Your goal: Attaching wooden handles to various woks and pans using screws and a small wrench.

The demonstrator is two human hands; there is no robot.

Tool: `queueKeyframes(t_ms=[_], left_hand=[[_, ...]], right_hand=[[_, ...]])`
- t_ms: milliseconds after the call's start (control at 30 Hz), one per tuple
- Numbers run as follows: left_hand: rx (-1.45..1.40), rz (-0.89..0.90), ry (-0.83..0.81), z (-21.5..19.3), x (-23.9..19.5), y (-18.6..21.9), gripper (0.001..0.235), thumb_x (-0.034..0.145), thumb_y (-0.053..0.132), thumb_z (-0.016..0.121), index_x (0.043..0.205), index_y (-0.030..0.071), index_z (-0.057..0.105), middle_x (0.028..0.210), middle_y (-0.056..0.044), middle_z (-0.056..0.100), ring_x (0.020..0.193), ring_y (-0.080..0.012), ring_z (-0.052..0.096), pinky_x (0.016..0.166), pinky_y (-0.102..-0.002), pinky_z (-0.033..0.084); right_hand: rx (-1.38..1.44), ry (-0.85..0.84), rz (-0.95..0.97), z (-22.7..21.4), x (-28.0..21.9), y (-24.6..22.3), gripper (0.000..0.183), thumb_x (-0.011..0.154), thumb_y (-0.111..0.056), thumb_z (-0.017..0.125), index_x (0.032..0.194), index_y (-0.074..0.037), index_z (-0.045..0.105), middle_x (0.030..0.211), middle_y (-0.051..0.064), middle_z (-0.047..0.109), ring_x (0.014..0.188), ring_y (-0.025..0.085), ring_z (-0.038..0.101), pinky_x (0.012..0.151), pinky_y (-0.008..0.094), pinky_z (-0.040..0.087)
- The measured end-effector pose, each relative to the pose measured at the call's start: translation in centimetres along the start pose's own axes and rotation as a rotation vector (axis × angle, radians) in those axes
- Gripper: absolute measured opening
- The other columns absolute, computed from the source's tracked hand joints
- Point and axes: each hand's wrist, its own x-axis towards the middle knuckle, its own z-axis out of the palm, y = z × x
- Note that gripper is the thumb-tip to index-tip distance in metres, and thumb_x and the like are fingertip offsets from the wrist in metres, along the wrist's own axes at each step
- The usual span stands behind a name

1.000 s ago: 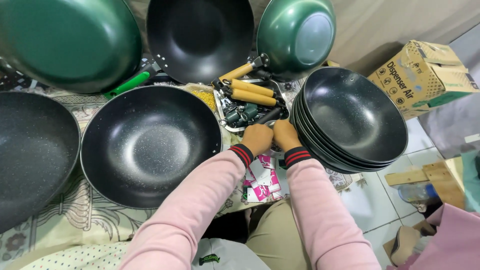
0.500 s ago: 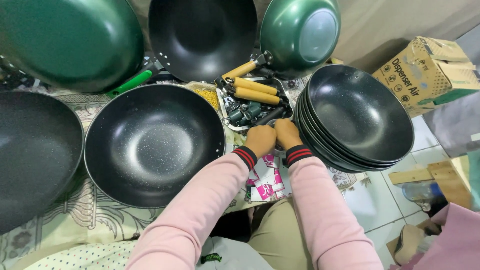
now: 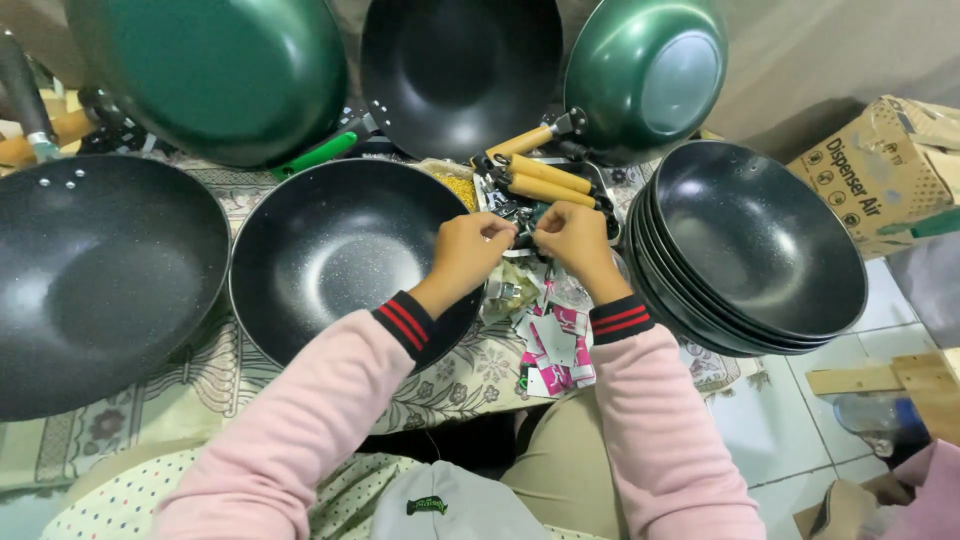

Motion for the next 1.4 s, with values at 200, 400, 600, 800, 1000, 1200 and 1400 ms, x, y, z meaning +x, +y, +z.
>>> queueKeyframes(t_ms=[200, 400, 600, 800, 1000, 1200, 1400], left_hand=[[-0.440, -0.303, -0.122, -5.9, -4.5, 0.6, 0.034, 0.098, 0.035, 0.062, 0.117, 0.009, 0.074, 0.103, -0.012, 0.078, 0.074, -0.0133, 0.072, 0.059, -0.021, 0.054], [-0.705, -0.429, -0.148, -7.0, -5.8, -1.6, 0.041, 0.100, 0.036, 0.063, 0.127, 0.004, 0.068, 0.118, -0.010, 0.073, 0.084, -0.0070, 0.067, 0.069, -0.015, 0.049], [-0.744, -0.385, -0.142, -6.8, -5.3, -2.7, 0.037, 0.096, 0.033, 0.070, 0.121, 0.006, 0.072, 0.107, -0.006, 0.076, 0.082, -0.0056, 0.063, 0.071, -0.015, 0.047], [-0.581, -0.339, -0.080, -5.7, -4.0, -4.6, 0.027, 0.092, 0.029, 0.075, 0.110, 0.009, 0.078, 0.094, -0.006, 0.077, 0.079, -0.0080, 0.061, 0.070, -0.017, 0.049], [-0.231, -0.293, -0.070, -2.4, -3.2, -7.3, 0.017, 0.089, 0.027, 0.074, 0.096, 0.014, 0.082, 0.081, -0.003, 0.078, 0.073, -0.0133, 0.069, 0.067, -0.023, 0.053], [0.201, -0.140, -0.029, 0.2, -2.2, -8.7, 0.011, 0.088, 0.028, 0.075, 0.087, 0.020, 0.081, 0.071, 0.002, 0.076, 0.073, -0.0166, 0.074, 0.069, -0.026, 0.056], [0.231, -0.093, 0.014, 0.2, -2.4, -7.8, 0.010, 0.085, 0.017, 0.072, 0.084, 0.015, 0.082, 0.072, -0.004, 0.077, 0.075, -0.0264, 0.073, 0.068, -0.033, 0.059]], right_hand=[[0.518, -0.085, -0.063, 2.9, -4.7, -7.9, 0.012, 0.081, -0.005, 0.079, 0.092, -0.002, 0.076, 0.085, 0.018, 0.074, 0.084, 0.021, 0.072, 0.068, 0.034, 0.066], [0.615, -0.086, -0.144, 4.9, -5.6, -7.6, 0.021, 0.082, -0.014, 0.084, 0.100, -0.005, 0.079, 0.103, 0.013, 0.061, 0.106, 0.021, 0.060, 0.096, 0.039, 0.054], [0.682, -0.086, -0.142, 5.8, -4.6, -6.4, 0.021, 0.082, -0.013, 0.085, 0.101, -0.007, 0.080, 0.104, 0.007, 0.060, 0.106, 0.017, 0.054, 0.098, 0.038, 0.050], [0.452, -0.121, -0.193, 5.8, -3.4, -5.2, 0.021, 0.078, -0.016, 0.088, 0.098, -0.013, 0.082, 0.104, 0.009, 0.066, 0.109, 0.022, 0.060, 0.101, 0.039, 0.045], [-0.029, -0.033, -0.128, 4.0, -1.3, -2.7, 0.011, 0.083, -0.026, 0.082, 0.092, -0.019, 0.082, 0.080, 0.006, 0.070, 0.079, 0.024, 0.071, 0.071, 0.036, 0.059], [-0.064, -0.295, 0.095, 6.5, -0.5, 0.1, 0.026, 0.090, -0.031, 0.073, 0.090, -0.007, 0.083, 0.070, 0.012, 0.076, 0.077, 0.028, 0.076, 0.070, 0.038, 0.058], [0.017, -0.355, 0.149, 5.9, -1.0, -1.7, 0.023, 0.091, -0.024, 0.073, 0.095, -0.003, 0.081, 0.073, 0.016, 0.075, 0.074, 0.024, 0.076, 0.067, 0.035, 0.059]])
